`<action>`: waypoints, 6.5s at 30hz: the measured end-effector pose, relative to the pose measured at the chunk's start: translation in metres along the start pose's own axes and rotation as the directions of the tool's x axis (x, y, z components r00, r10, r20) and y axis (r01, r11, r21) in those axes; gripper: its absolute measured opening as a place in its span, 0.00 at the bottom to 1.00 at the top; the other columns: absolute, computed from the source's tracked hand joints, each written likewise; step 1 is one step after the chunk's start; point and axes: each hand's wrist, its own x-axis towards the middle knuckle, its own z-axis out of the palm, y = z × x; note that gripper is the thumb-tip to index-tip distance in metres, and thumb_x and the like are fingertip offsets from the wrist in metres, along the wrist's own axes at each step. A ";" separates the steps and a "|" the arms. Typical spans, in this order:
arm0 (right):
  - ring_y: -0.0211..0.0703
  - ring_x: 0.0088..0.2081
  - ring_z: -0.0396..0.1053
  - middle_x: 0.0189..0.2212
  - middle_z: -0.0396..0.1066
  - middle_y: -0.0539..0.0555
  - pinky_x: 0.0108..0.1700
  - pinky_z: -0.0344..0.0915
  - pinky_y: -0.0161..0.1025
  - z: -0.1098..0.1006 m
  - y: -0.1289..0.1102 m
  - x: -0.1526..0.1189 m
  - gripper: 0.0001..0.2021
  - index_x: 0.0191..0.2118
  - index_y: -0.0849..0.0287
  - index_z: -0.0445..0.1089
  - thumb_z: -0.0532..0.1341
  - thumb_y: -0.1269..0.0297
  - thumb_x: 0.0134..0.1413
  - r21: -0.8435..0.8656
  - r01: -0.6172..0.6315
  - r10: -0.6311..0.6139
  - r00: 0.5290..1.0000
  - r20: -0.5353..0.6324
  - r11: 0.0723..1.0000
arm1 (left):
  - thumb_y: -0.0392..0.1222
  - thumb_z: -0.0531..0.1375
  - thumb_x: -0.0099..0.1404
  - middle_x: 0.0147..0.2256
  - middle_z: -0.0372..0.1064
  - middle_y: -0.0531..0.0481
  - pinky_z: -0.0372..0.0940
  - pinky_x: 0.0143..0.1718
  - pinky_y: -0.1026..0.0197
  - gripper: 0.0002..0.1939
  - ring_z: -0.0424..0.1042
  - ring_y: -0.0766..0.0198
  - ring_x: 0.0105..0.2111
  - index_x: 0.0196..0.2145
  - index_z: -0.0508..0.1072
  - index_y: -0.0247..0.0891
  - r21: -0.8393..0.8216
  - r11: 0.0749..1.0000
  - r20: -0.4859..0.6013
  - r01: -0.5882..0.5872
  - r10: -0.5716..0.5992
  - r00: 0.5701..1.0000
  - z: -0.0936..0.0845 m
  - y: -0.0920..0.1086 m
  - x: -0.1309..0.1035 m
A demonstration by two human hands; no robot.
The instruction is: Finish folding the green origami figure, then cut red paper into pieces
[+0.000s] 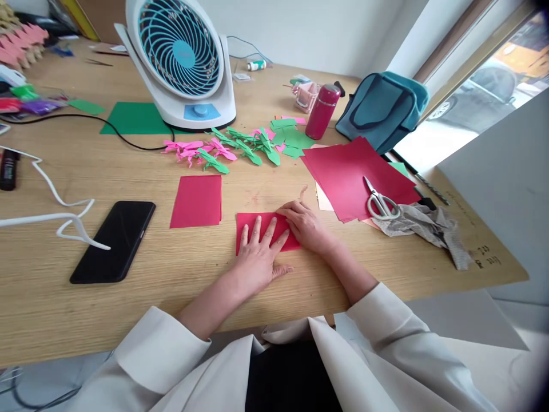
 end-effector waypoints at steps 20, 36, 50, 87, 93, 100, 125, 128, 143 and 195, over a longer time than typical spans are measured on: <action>0.47 0.52 0.65 0.49 0.68 0.62 0.58 0.62 0.48 0.011 0.022 0.001 0.16 0.52 0.62 0.69 0.52 0.75 0.62 0.118 0.122 -0.114 0.991 -0.070 0.985 | 0.67 0.53 0.64 0.70 0.40 0.38 0.38 0.63 0.30 0.39 0.38 0.35 0.69 0.68 0.51 0.53 0.028 0.954 0.082 -0.299 0.296 0.952 0.002 -0.011 0.006; 0.48 0.52 0.64 0.50 0.68 0.61 0.56 0.62 0.47 0.015 0.023 0.001 0.17 0.53 0.61 0.68 0.52 0.76 0.61 0.082 0.092 -0.087 0.994 -0.063 0.992 | 0.65 0.53 0.65 0.70 0.39 0.36 0.37 0.64 0.32 0.39 0.37 0.39 0.69 0.68 0.49 0.49 0.065 0.961 0.094 -0.267 0.261 0.961 -0.003 -0.006 0.001; 0.50 0.52 0.64 0.50 0.67 0.60 0.56 0.61 0.49 0.017 0.027 0.000 0.18 0.52 0.59 0.69 0.52 0.78 0.60 0.077 0.105 -0.100 0.993 -0.056 0.992 | 0.67 0.41 0.68 0.69 0.43 0.38 0.37 0.66 0.41 0.43 0.44 0.49 0.69 0.69 0.45 0.34 0.164 0.982 -0.028 -0.097 0.103 0.994 0.006 -0.020 -0.068; 0.47 0.49 0.70 0.46 0.74 0.58 0.53 0.65 0.46 -0.003 0.010 -0.006 0.15 0.48 0.57 0.73 0.52 0.57 0.67 0.565 -0.062 0.207 0.958 -0.198 0.823 | 0.31 0.53 0.69 0.34 0.76 0.46 0.67 0.39 0.59 0.09 0.74 0.60 0.36 0.40 0.73 0.35 0.240 0.911 -0.464 -0.336 0.412 0.785 -0.027 -0.042 0.007; 0.47 0.45 0.72 0.42 0.76 0.54 0.49 0.67 0.43 -0.019 -0.017 -0.008 0.14 0.47 0.54 0.74 0.58 0.52 0.63 0.719 -0.045 0.283 0.935 -0.215 0.694 | 0.34 0.55 0.69 0.31 0.74 0.51 0.63 0.34 0.61 0.07 0.72 0.63 0.33 0.35 0.73 0.38 -0.085 0.972 -0.587 -0.219 0.129 0.799 -0.060 -0.044 0.017; 0.43 0.36 0.72 0.33 0.76 0.52 0.39 0.68 0.39 -0.029 -0.045 -0.002 0.08 0.36 0.54 0.75 0.63 0.56 0.59 0.740 -0.104 0.320 0.935 -0.156 0.664 | 0.36 0.56 0.66 0.28 0.73 0.54 0.60 0.31 0.64 0.07 0.71 0.65 0.30 0.31 0.73 0.40 -0.228 0.942 -0.496 -0.245 0.104 0.862 -0.083 -0.031 0.011; 0.34 0.21 0.56 0.17 0.62 0.46 0.23 0.52 0.34 -0.011 -0.013 0.006 0.20 0.23 0.58 0.67 0.67 0.47 0.49 0.817 -0.303 0.544 0.839 -0.016 0.491 | 0.49 0.62 0.57 0.21 0.57 0.58 0.49 0.21 0.67 0.14 0.53 0.71 0.21 0.24 0.67 0.38 -0.946 0.316 -0.246 -0.079 -0.535 0.808 -0.051 -0.089 0.029; 0.33 0.18 0.55 0.14 0.61 0.45 0.21 0.50 0.33 -0.009 -0.011 0.006 0.22 0.20 0.58 0.64 0.68 0.46 0.47 0.808 -0.338 0.576 0.817 -0.002 0.483 | 0.50 0.63 0.56 0.20 0.57 0.59 0.49 0.20 0.67 0.15 0.53 0.72 0.20 0.23 0.66 0.38 -0.968 0.242 -0.197 -0.065 -0.574 0.795 -0.047 -0.088 0.031; 0.32 0.16 0.55 0.14 0.58 0.45 0.20 0.53 0.33 0.006 -0.004 0.012 0.26 0.18 0.55 0.58 0.66 0.41 0.46 0.923 -0.268 0.703 0.712 -0.003 0.276 | 0.50 0.69 0.51 0.24 0.69 0.56 0.60 0.19 0.69 0.18 0.65 0.71 0.20 0.33 0.71 0.35 -0.975 0.164 0.049 0.151 -0.503 0.863 -0.040 -0.087 0.031; 0.44 0.37 0.73 0.38 0.78 0.52 0.45 0.70 0.42 0.014 -0.023 0.013 0.17 0.42 0.55 0.76 0.70 0.52 0.49 0.985 -0.141 0.448 0.890 0.083 0.097 | 0.38 0.58 0.65 0.30 0.64 0.55 0.59 0.32 0.66 0.01 0.64 0.68 0.30 0.35 0.68 0.39 -0.800 0.562 -0.427 -0.210 -0.286 0.858 -0.025 -0.070 0.027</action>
